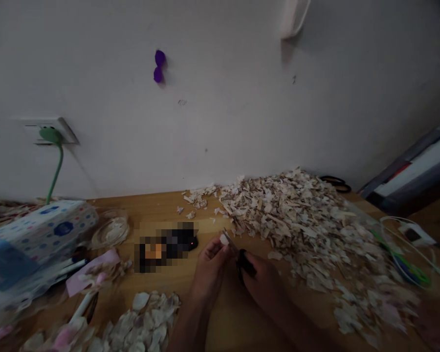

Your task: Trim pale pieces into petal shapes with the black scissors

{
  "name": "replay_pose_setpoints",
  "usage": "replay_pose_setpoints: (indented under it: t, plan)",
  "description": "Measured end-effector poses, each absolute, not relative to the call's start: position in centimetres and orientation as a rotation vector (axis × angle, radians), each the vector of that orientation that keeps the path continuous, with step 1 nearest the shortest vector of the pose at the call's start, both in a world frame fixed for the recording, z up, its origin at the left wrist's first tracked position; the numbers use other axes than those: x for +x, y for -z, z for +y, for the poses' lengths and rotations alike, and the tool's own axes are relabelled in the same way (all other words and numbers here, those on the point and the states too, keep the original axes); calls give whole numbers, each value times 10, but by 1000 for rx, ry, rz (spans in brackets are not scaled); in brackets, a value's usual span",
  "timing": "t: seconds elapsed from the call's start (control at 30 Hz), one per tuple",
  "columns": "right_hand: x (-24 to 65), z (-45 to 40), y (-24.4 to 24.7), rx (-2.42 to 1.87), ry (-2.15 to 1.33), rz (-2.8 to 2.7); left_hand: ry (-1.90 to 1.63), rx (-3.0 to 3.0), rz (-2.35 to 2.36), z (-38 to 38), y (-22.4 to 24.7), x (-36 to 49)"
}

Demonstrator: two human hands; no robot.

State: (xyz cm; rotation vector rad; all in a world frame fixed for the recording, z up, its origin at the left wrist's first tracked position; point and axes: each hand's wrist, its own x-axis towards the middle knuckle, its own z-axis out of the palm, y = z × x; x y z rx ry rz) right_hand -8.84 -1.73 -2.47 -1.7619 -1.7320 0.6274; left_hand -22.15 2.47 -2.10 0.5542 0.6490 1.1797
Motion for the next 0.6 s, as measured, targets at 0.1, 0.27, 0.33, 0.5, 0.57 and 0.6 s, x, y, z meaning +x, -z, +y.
replay_pose_setpoints:
  t: [0.1, 0.27, 0.33, 0.5, 0.57, 0.6]
  plan:
    - [-89, -17, 26, -1764, -588, -1772, -1191, 516, 660, 24, 22, -222]
    - [-90, -18, 30, -1805, -540, -1832, -1284, 508, 716, 26, 25, -224]
    - [-90, -18, 31, -1806, -519, -1840, -1299, 539, 722, 26, 25, -225]
    - [-91, -21, 28, -1796, -513, -1858, -1319, 542, 714, 27, 27, -227]
    - [-91, -22, 27, -1795, -522, -1861, -1322, 527, 695, 27, 27, -226]
    - [-92, -22, 26, -1795, -527, -1860, -1326, 517, 687, 27, 27, -226]
